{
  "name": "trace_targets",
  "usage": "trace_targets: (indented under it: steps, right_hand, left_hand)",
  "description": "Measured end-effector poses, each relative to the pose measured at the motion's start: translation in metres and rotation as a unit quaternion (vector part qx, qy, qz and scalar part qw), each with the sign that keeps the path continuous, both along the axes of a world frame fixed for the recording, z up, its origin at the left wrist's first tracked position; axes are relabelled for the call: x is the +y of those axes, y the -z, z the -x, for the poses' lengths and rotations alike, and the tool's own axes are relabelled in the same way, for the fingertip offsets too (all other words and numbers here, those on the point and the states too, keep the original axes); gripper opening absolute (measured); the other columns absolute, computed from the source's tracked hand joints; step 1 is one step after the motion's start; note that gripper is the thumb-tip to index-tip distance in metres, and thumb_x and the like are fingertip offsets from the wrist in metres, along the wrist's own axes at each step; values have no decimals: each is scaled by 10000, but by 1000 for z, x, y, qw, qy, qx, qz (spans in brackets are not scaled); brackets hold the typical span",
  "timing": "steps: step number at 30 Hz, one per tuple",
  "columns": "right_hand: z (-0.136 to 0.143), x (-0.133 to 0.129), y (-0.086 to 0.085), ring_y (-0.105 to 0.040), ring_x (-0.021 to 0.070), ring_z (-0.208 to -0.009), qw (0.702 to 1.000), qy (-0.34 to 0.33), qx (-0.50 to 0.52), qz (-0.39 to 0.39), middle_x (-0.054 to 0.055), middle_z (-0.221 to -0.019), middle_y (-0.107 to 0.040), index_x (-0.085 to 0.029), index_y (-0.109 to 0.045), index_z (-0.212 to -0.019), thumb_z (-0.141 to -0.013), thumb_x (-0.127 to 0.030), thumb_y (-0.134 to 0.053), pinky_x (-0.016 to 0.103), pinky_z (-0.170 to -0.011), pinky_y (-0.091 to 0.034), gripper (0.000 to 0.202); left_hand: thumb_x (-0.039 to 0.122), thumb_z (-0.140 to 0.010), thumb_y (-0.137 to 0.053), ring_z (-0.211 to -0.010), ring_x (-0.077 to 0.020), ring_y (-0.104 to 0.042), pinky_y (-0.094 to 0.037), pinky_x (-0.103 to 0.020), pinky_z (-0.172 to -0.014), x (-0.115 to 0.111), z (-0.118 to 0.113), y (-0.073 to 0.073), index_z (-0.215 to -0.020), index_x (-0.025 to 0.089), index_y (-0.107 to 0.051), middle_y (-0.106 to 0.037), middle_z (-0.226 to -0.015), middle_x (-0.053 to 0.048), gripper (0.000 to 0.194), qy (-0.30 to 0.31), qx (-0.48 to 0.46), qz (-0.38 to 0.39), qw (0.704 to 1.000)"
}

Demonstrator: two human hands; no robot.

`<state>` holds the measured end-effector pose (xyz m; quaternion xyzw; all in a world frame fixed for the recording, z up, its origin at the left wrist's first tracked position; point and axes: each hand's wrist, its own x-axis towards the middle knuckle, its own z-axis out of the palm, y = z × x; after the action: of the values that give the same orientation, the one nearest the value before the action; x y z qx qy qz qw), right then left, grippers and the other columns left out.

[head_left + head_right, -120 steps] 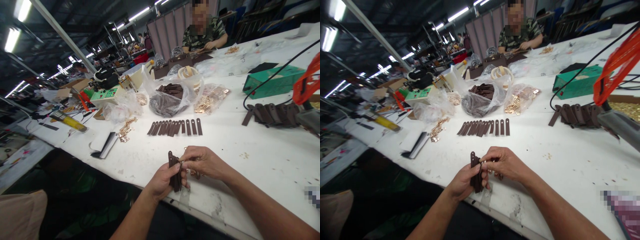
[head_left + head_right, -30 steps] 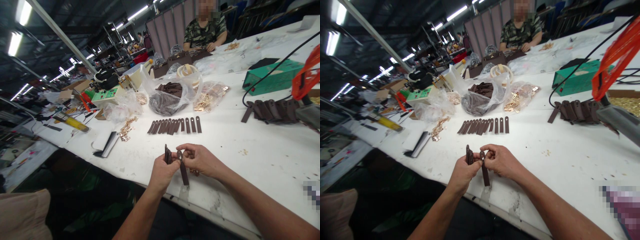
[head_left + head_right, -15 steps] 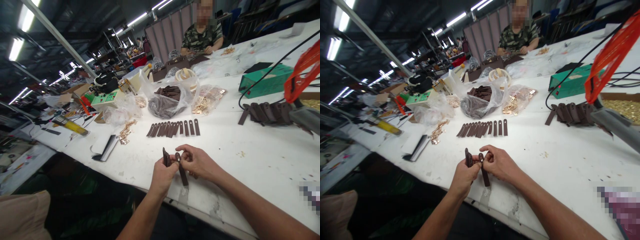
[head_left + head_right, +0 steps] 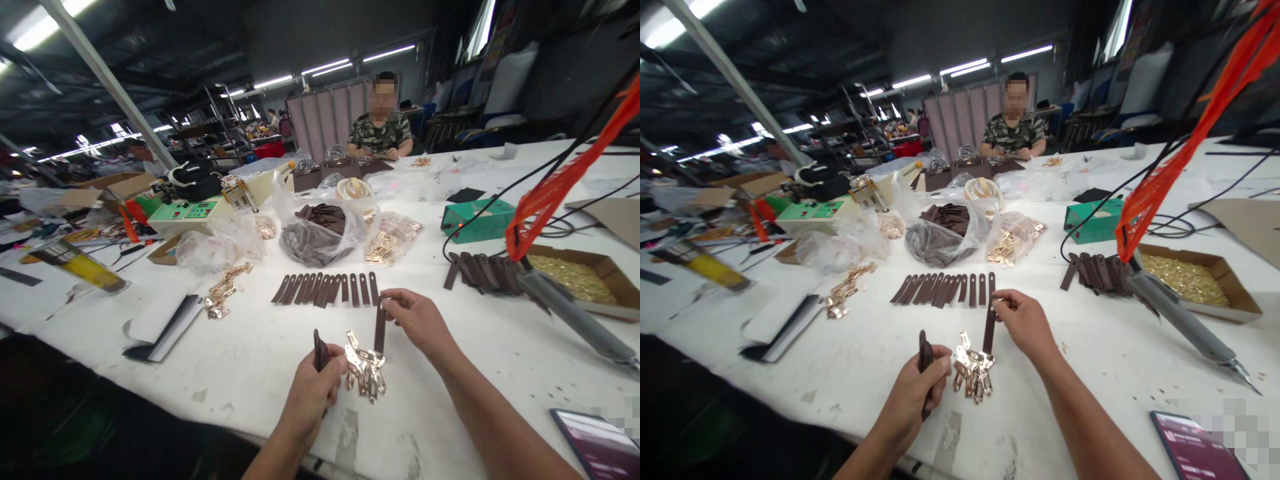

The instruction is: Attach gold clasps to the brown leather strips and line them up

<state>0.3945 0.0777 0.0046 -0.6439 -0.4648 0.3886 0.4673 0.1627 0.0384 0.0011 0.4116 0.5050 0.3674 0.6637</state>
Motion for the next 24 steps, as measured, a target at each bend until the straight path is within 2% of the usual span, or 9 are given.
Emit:
trace_targets:
  steps: [3,8,11,14,16,18,20,22,24]
  right_hand:
    - [-28,34,3,-719,183,-692,996,37,-86,12,33,-770,-733,-173,-700,-1065,-859,-344,-586,251,-595,-524,291]
    - [-47,92,10,-695,165,-616,984,27,-172,35,23,-672,-715,-167,-735,-966,-810,-249,-609,227,-532,-465,217]
    - [-46,112,18,-670,158,-583,974,13,-220,57,15,-652,-716,-172,-749,-931,-771,-222,-622,237,-556,-464,210]
    - [-47,122,25,-660,180,-614,961,-1,-267,70,10,-603,-694,-185,-761,-818,-733,-229,-636,262,-598,-461,157]
    - [-48,123,26,-663,207,-675,953,0,-294,72,23,-615,-697,-187,-765,-781,-713,-250,-652,287,-643,-465,146]
    - [-45,116,23,-668,240,-783,946,19,-316,62,52,-741,-734,-178,-772,-879,-720,-293,-664,319,-719,-474,224]
    - [-33,99,15,-664,257,-860,947,62,-313,27,75,-886,-747,-177,-752,-1027,-767,-367,-655,352,-787,-475,336]
    - [-10,72,3,-666,244,-830,962,93,-255,-29,70,-927,-742,-205,-732,-1099,-828,-454,-615,365,-784,-488,386]
    - [21,38,-11,-666,230,-810,984,11,-165,-62,68,-957,-736,-230,-710,-1156,-859,-504,-603,349,-731,-512,418]
  left_hand:
    - [382,-823,-701,-473,-53,-362,-187,-178,-390,3,2,5,-919,154,-593,-522,-694,24,271,0,-69,28,997]
    - [442,-866,-613,-488,-73,-399,-212,-181,-390,7,8,-2,-911,146,-607,-540,-722,-6,299,-15,-217,115,969]
    - [546,-905,-505,-485,-93,-410,-200,-194,-390,9,15,-9,-914,147,-610,-535,-709,-23,413,-7,-295,173,940]
    - [579,-919,-458,-490,-99,-408,-191,-201,-398,10,23,-12,-903,147,-609,-525,-713,-29,458,14,-346,205,916]
    - [591,-922,-444,-498,-102,-408,-186,-202,-404,9,28,-12,-904,148,-611,-518,-718,-31,474,26,-371,219,902]
    - [600,-922,-437,-505,-103,-408,-186,-202,-408,7,31,-11,-906,152,-612,-515,-723,-32,481,34,-390,228,892]
    - [602,-919,-439,-510,-105,-408,-189,-202,-410,5,34,-12,-901,154,-615,-517,-729,-36,481,41,-401,233,885]
    - [605,-908,-453,-513,-106,-411,-195,-202,-409,3,35,-13,-888,151,-619,-525,-734,-42,484,50,-401,237,883]
    - [612,-890,-475,-514,-108,-418,-205,-202,-409,1,33,-14,-882,150,-623,-533,-732,-46,486,62,-392,246,884]
